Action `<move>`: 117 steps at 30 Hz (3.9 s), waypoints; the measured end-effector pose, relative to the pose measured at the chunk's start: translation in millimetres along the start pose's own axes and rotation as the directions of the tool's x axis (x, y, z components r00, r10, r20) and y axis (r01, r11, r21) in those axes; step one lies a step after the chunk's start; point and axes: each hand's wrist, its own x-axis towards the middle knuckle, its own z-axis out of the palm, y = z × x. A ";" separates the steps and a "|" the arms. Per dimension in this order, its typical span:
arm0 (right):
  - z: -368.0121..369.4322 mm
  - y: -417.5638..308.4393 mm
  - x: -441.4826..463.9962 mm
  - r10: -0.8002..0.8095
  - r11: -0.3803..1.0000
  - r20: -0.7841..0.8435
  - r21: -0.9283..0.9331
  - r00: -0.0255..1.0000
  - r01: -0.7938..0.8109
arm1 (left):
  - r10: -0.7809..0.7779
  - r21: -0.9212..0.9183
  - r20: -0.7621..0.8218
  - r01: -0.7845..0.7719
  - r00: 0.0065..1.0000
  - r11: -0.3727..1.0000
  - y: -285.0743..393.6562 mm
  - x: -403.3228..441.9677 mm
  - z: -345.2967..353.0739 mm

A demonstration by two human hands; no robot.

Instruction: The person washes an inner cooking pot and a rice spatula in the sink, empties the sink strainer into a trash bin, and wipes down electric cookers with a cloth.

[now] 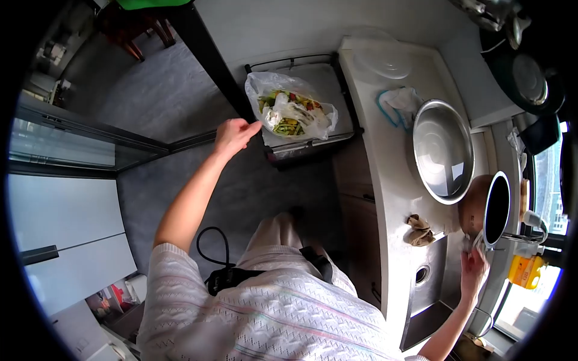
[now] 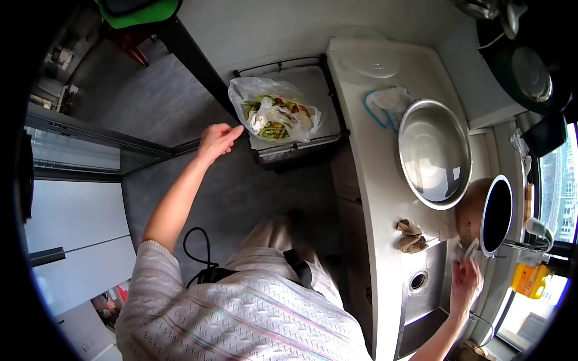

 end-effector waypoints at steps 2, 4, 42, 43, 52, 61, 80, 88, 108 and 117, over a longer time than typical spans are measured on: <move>-10.1 -81.0 38.7 -0.144 0.988 0.030 0.055 0.989 0.142 | -0.049 0.036 0.042 0.047 0.998 0.998 3.2 10.7 6.6; 12.1 -145.3 74.3 -0.262 0.934 0.052 0.265 0.964 0.240 | -0.110 0.060 0.097 0.104 0.989 0.993 5.0 20.6 13.5; 205.3 -345.2 147.9 -0.654 -0.397 0.460 0.468 0.601 -0.789 | -0.015 -0.449 0.343 0.178 0.939 0.876 -24.7 36.2 25.8; 191.9 -347.6 149.7 -0.678 -0.452 0.401 0.433 0.616 -0.779 | -0.016 -0.443 0.341 0.175 0.940 0.879 -23.2 37.1 25.6; 196.2 -349.4 139.1 -0.717 -0.424 0.358 0.457 0.598 -0.782 | -0.037 -0.458 0.330 0.195 0.943 0.867 -21.5 34.8 25.3; 201.0 -344.7 129.8 -0.681 -0.377 0.406 0.520 0.610 -0.767 | -0.064 -0.462 0.313 0.210 0.948 0.862 -23.1 32.1 26.6; 127.7 -289.0 66.6 -0.705 0.570 -0.270 0.334 0.656 0.751 | -0.032 -0.274 0.478 0.183 0.878 0.944 -16.8 20.6 1.1; 103.4 -245.4 46.6 -0.643 0.659 -0.262 0.291 0.720 0.694 | 0.101 -0.509 0.501 0.198 0.860 0.838 27.5 27.4 -8.7; 131.9 133.7 -180.0 0.601 0.794 -0.005 0.119 0.799 -0.596 | 0.724 -0.120 0.519 -0.800 0.454 0.588 168.5 -110.2 160.5; 246.4 244.9 -185.9 0.566 0.822 0.319 -0.150 0.760 -0.549 | 0.811 -0.192 0.493 -0.871 0.314 0.453 227.2 -203.5 281.0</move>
